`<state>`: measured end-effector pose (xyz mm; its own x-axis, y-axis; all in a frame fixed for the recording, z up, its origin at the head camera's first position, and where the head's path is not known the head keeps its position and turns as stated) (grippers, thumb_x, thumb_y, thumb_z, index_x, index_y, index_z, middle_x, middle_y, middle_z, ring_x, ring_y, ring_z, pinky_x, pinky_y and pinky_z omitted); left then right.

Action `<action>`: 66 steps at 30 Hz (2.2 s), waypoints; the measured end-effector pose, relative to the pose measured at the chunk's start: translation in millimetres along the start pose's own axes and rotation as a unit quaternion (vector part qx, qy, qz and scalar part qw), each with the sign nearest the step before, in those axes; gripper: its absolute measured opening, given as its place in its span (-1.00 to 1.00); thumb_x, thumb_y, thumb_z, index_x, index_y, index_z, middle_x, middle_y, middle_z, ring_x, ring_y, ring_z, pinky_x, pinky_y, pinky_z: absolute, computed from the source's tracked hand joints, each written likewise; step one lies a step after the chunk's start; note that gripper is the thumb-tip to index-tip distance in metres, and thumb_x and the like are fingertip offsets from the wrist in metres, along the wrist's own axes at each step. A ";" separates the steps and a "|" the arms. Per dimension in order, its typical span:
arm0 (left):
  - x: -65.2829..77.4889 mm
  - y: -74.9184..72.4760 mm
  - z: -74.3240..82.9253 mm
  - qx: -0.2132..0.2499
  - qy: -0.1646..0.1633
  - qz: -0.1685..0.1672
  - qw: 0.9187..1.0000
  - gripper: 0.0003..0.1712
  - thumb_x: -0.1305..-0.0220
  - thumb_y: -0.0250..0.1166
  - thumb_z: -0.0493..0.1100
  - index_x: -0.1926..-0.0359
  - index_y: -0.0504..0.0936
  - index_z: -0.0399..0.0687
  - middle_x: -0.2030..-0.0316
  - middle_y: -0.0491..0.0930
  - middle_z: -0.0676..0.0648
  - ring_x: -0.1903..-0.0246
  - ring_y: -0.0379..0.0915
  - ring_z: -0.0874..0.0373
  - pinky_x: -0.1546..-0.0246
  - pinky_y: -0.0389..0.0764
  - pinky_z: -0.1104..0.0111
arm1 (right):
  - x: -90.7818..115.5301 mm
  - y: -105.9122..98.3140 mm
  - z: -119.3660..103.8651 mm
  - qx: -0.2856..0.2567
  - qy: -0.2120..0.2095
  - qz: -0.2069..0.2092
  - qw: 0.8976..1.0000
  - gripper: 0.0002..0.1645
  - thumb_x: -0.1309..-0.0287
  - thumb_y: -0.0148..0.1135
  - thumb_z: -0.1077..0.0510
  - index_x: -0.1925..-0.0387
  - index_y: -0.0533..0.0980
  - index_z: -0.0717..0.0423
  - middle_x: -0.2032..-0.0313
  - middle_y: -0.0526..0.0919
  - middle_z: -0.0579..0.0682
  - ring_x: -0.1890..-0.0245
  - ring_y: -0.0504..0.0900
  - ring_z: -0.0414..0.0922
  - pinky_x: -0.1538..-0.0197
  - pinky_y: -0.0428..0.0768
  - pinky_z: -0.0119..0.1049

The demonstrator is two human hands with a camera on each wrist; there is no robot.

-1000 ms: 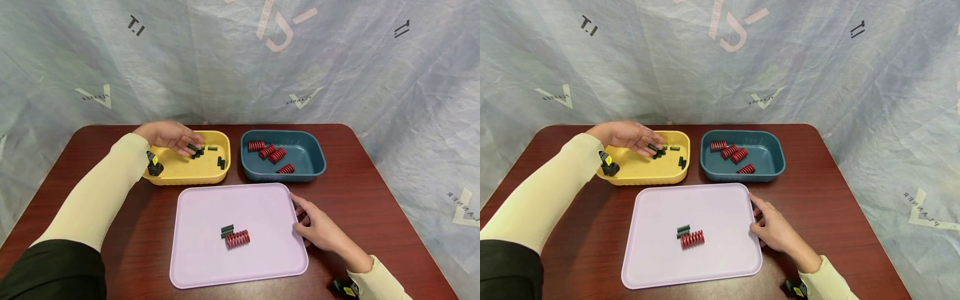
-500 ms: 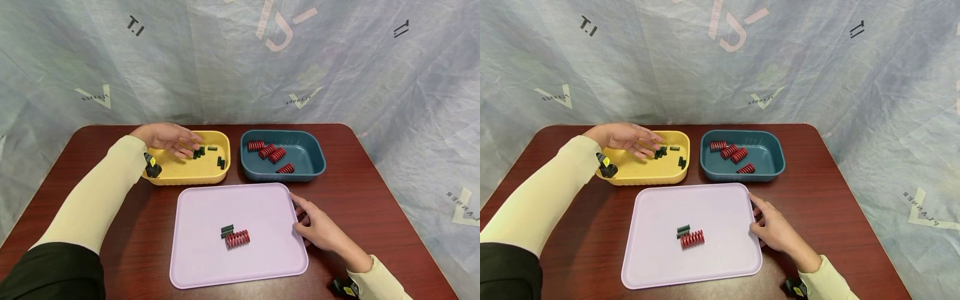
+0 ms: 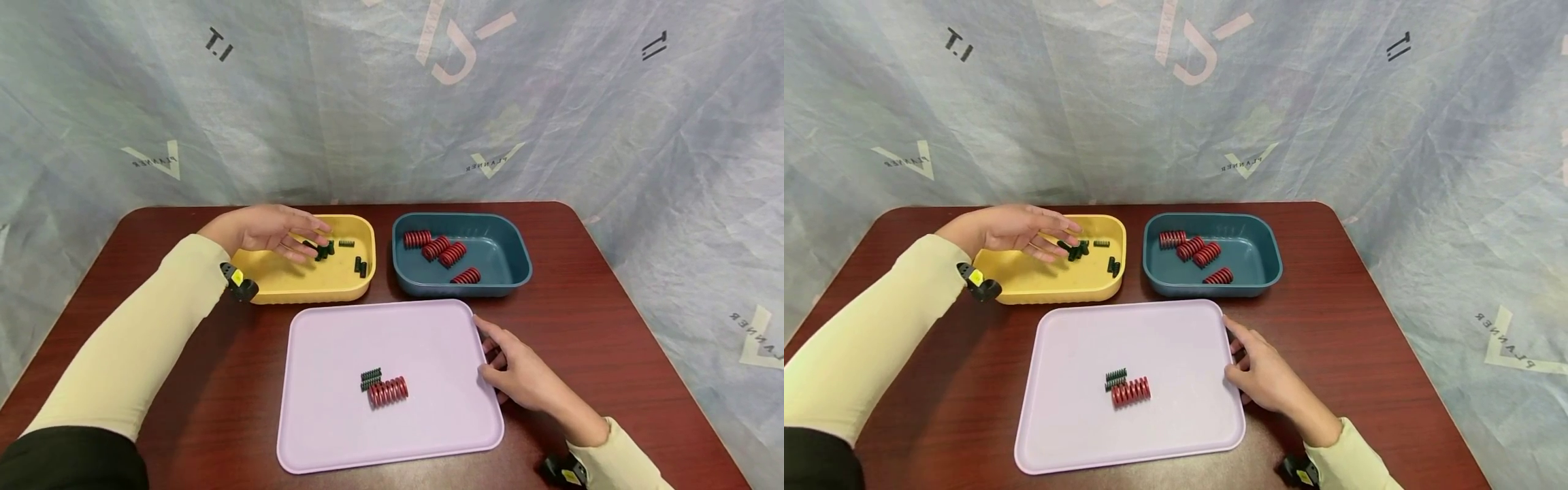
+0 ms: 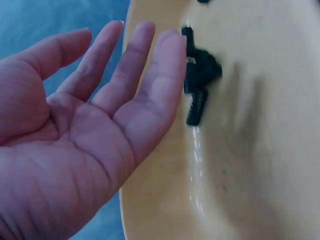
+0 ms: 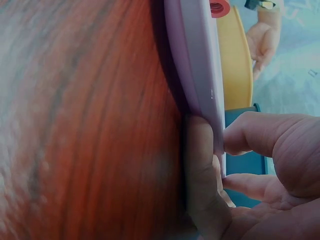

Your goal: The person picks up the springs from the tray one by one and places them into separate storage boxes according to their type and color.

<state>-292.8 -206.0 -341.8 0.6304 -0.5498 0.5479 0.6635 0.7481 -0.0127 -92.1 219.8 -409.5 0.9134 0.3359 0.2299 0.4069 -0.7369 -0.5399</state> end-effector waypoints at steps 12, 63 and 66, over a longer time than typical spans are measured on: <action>31.6 68.3 0.8 -0.029 0.091 -0.029 0.995 -0.52 -0.59 0.13 -0.09 -0.38 0.48 -0.20 -0.27 0.52 -0.26 -0.15 0.55 -0.25 -0.12 0.67 0.04 | 0.1 0.5 1.1 0.000 0.001 0.001 1.000 -0.08 -0.25 0.27 0.39 -0.58 0.16 0.09 0.03 0.42 0.21 0.31 0.62 -0.05 0.62 0.68 -0.23; 3.8 166.2 -73.2 -0.024 0.026 -0.261 0.965 -0.42 -0.54 0.10 -0.25 -0.52 0.34 -0.05 -0.33 0.49 -0.18 0.04 0.65 -0.09 0.04 0.74 0.15 | -1.4 0.7 1.0 0.003 0.009 -0.002 1.000 -0.08 -0.26 0.25 0.39 -0.59 0.14 0.10 0.01 0.41 0.24 0.30 0.63 -0.03 0.60 0.70 -0.23; 4.3 167.3 -73.4 -0.031 0.022 -0.272 0.961 -0.40 -0.53 0.11 -0.23 -0.54 0.32 0.02 -0.37 0.46 -0.13 0.03 0.64 -0.11 0.08 0.75 0.19 | -1.1 0.7 0.9 0.002 0.008 0.000 1.000 -0.08 -0.26 0.25 0.40 -0.59 0.14 0.10 0.01 0.40 0.25 0.30 0.63 -0.02 0.61 0.69 -0.23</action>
<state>-149.5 -110.5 -402.9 0.1987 -0.8701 0.4510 0.9223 0.3217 0.2143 -92.8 219.5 -410.9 0.9133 0.3265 0.2435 0.4073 -0.7338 -0.5437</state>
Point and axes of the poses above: each hand's wrist, its own x-axis away from the middle knuckle, its own y-axis out of the palm, z = x × y, the point moved 3 cm from there along -x, towards the middle knuckle
